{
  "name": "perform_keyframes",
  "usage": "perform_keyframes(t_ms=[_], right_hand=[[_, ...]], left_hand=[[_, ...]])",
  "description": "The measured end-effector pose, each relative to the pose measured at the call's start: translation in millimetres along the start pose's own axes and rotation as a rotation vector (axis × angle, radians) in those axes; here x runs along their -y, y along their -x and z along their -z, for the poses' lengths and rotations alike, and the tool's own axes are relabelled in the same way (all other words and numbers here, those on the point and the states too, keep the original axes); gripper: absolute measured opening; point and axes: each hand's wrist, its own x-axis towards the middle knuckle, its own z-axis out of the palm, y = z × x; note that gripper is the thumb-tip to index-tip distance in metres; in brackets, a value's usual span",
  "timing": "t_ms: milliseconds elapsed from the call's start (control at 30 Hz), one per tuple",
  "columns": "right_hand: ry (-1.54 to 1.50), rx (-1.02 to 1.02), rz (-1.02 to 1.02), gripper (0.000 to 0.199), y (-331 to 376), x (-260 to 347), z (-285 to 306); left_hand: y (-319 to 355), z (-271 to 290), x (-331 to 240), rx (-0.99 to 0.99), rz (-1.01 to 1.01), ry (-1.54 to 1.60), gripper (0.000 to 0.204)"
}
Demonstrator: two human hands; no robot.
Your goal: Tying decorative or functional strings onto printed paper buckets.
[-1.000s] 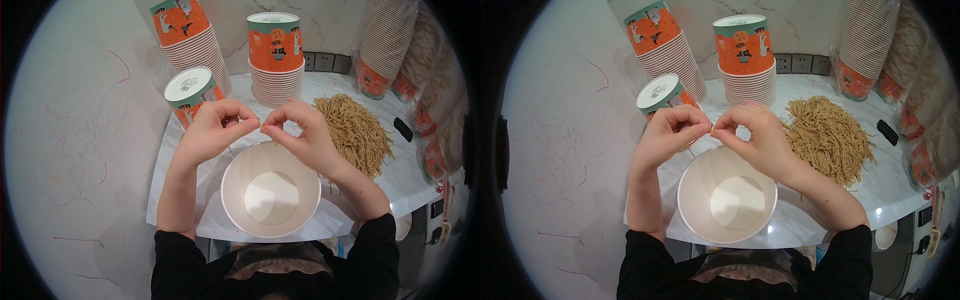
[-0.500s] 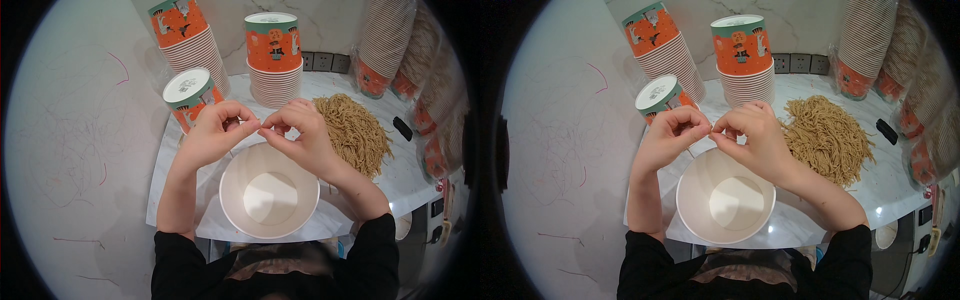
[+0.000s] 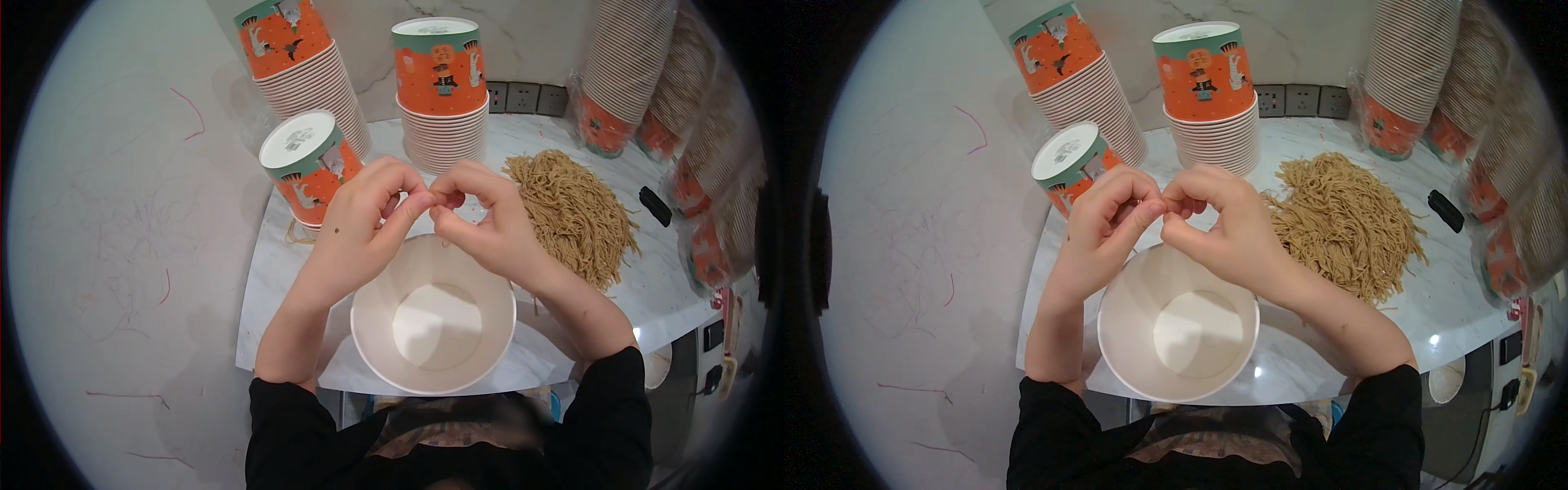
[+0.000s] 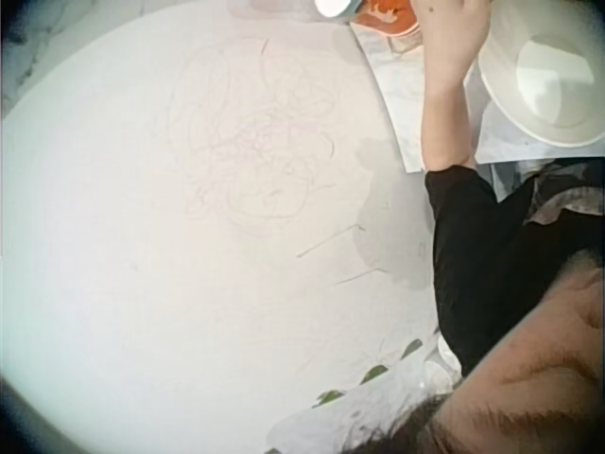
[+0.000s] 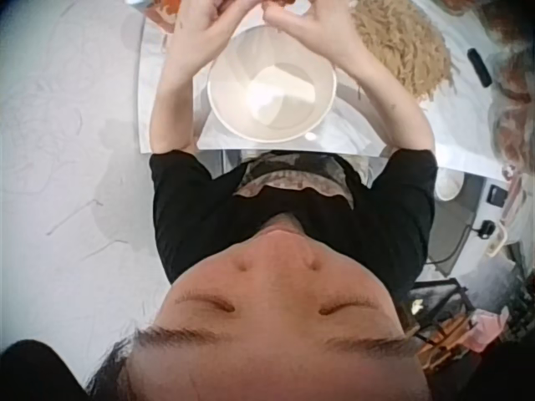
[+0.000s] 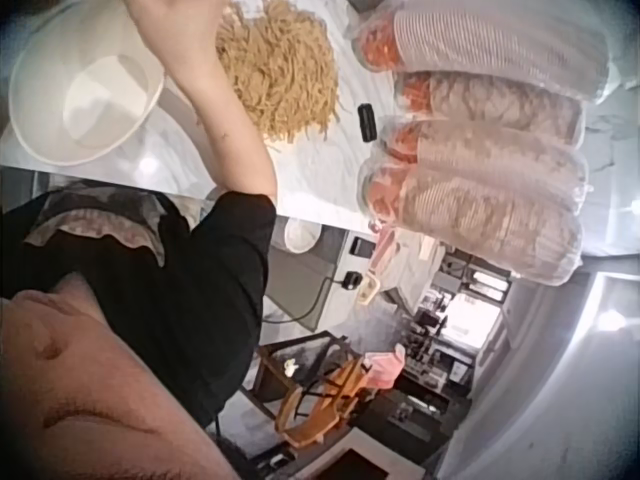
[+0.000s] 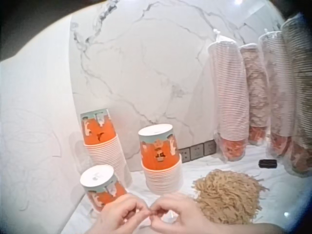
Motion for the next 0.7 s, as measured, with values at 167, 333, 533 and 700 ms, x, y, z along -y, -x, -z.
perform_keyframes(t_ms=[167,333,533,700], right_hand=[[-0.134,0.040,-0.075,0.013,-0.8,-5.5,0.0],[-0.175,0.051,-0.126,0.012,-2.7,-3.4,0.9],[-0.169,0.072,-0.134,0.010,-2.2,-6.3,4.2],[-0.203,0.062,-0.158,0.014,-4.5,-6.0,3.5]], left_hand=[[-0.7,-2.5,-3.0,-0.057,-0.043,-0.130,0.008],[-1.6,-4.3,1.5,-0.100,-0.093,-0.206,0.008],[-3.1,-2.8,4.0,-0.115,-0.126,-0.244,0.008],[-4.9,19.2,5.1,-0.044,-0.099,-0.149,0.004]])
